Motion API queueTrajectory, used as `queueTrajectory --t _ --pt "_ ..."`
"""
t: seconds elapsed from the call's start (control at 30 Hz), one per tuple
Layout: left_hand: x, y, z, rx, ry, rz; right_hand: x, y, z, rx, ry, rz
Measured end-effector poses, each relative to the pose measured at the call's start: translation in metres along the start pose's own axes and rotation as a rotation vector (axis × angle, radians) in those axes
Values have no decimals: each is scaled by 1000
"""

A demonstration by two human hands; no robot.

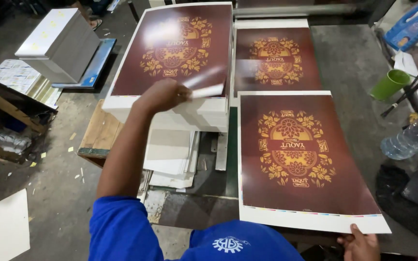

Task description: The person repeatedly picks up large, maroon-colored printed sheets from a machine and stacks them on a table. The hands move quickly to align and place the sheets one by one.

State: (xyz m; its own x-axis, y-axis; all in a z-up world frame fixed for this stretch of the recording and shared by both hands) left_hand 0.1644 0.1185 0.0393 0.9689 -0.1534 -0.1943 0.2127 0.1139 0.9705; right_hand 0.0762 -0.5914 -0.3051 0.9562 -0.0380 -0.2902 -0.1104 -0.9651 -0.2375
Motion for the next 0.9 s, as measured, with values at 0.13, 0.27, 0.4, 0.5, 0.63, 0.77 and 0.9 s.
queueTrajectory --t 0.13,0.27,0.4,0.5,0.63,0.77,0.9 --pt "-38 21 21 138 54 514 -14 -13 -8 -92 -33 62" --pt "-92 20 95 203 -99 883 -28 -30 -17 -65 22 12" --pt "-112 -16 128 151 12 724 -19 -47 -10 -33 66 -36" --pt "-126 -37 137 78 68 620 -14 -79 -20 -52 90 -77" --pt "-133 -46 139 51 -29 775 8 -120 -46 -116 86 -81" --pt "-132 -46 141 19 -32 798 57 -132 -49 -128 71 -131" --pt "-136 -42 154 45 18 771 52 -144 -69 -146 -13 -183"
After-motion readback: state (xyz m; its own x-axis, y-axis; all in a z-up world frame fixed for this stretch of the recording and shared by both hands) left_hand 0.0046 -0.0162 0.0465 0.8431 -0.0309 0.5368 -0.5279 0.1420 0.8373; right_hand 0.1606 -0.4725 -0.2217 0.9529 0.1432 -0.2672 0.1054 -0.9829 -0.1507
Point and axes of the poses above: each hand's wrist, its own x-axis towards the middle knuckle, its own y-axis out of the back of the hand, z = x × y, the point moved 1 cm from there along x, towards the middle knuckle, and after that the axes turned 12 degrees about -z, right-handed, at the moved point
